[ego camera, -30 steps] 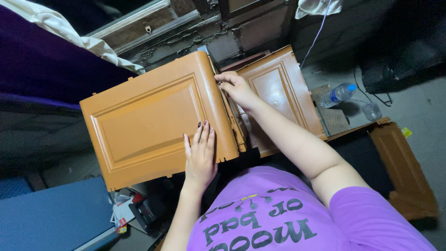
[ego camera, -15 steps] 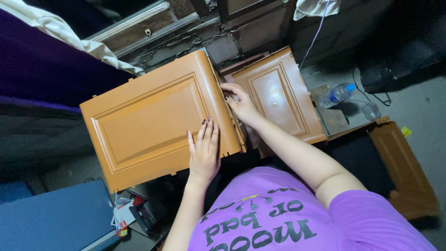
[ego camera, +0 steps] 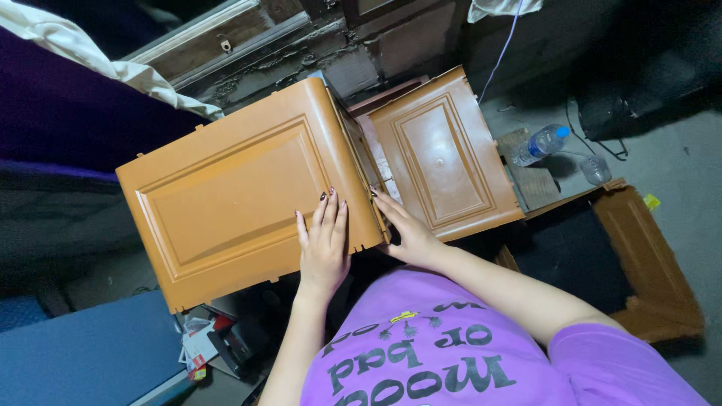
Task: The person assembles a brown plastic storage unit by attaching side panels to a black base, then placing a lid on top. They repeatedly remove and reattach the lid and side panels, checking fit and alignment throughout the process.
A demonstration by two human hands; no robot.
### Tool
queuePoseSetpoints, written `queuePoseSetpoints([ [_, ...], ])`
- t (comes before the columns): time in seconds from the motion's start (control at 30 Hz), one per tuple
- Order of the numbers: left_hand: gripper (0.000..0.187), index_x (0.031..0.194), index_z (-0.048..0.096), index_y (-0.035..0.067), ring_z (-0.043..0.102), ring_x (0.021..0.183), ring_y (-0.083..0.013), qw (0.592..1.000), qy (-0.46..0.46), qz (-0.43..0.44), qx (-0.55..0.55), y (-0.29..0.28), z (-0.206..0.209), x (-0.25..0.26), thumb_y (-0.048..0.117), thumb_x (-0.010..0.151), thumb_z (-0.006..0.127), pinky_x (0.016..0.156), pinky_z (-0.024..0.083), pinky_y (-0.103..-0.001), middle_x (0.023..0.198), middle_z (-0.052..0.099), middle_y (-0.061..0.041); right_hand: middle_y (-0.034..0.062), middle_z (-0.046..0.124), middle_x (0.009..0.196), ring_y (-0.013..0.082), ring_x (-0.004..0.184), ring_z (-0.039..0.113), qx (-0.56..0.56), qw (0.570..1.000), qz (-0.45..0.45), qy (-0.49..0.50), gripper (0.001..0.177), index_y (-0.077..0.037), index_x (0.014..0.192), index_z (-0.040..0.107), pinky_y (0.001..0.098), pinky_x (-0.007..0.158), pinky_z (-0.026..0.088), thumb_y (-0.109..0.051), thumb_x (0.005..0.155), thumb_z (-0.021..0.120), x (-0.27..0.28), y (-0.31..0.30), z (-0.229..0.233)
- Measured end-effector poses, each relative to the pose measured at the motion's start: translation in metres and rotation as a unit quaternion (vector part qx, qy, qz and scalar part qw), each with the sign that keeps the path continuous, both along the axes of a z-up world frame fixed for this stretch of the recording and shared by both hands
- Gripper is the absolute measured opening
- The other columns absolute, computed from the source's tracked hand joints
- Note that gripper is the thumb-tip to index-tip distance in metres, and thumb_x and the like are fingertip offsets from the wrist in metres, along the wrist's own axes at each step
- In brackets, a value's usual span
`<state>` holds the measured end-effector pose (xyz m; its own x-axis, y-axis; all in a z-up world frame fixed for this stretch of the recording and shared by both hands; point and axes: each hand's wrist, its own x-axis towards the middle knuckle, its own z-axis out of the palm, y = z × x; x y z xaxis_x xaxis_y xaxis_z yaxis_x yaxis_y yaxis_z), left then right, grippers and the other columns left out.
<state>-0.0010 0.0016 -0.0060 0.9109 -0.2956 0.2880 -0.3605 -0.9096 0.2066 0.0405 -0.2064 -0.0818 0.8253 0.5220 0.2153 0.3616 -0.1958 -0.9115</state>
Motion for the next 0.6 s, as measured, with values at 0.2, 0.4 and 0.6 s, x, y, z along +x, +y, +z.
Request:
queuePoseSetpoints([
  [0.2,0.069,0.152,0.044,0.009,0.041,0.149,-0.0343,1.0,-0.002,0.007,0.015,0.0,-0.003,-0.002,0.001,0.086,0.062,0.12,0.019,-0.071,0.161,0.04,-0.019,0.0259,0.039,0.159,0.04,0.146,0.043,-0.009,0.999,-0.034,-0.031,0.088,0.0,0.155,0.035,0.0404,0.117,0.041,-0.01,0.079,0.078,-0.001,0.0,-0.002],
  [0.4,0.058,0.149,0.052,0.014,0.042,0.149,-0.033,1.0,-0.011,0.015,0.016,-0.002,-0.005,-0.001,0.007,0.093,0.064,0.119,0.021,-0.07,0.16,0.042,-0.017,0.0246,0.039,0.16,0.0399,0.148,0.042,0.004,0.999,-0.033,-0.032,0.087,0.0,0.155,0.036,0.0409,0.118,0.041,-0.008,0.078,0.077,-0.002,0.003,0.009],
  [0.6,0.059,0.149,0.052,0.014,0.043,0.149,-0.0308,0.999,-0.021,0.03,0.024,-0.007,0.0,0.001,0.004,0.092,0.063,0.12,0.021,-0.07,0.161,0.042,-0.015,0.0237,0.04,0.161,0.0398,0.148,0.042,0.01,0.999,-0.035,-0.034,0.089,-0.001,0.156,0.035,0.0408,0.118,0.042,-0.005,0.077,0.076,0.0,0.004,0.014],
])
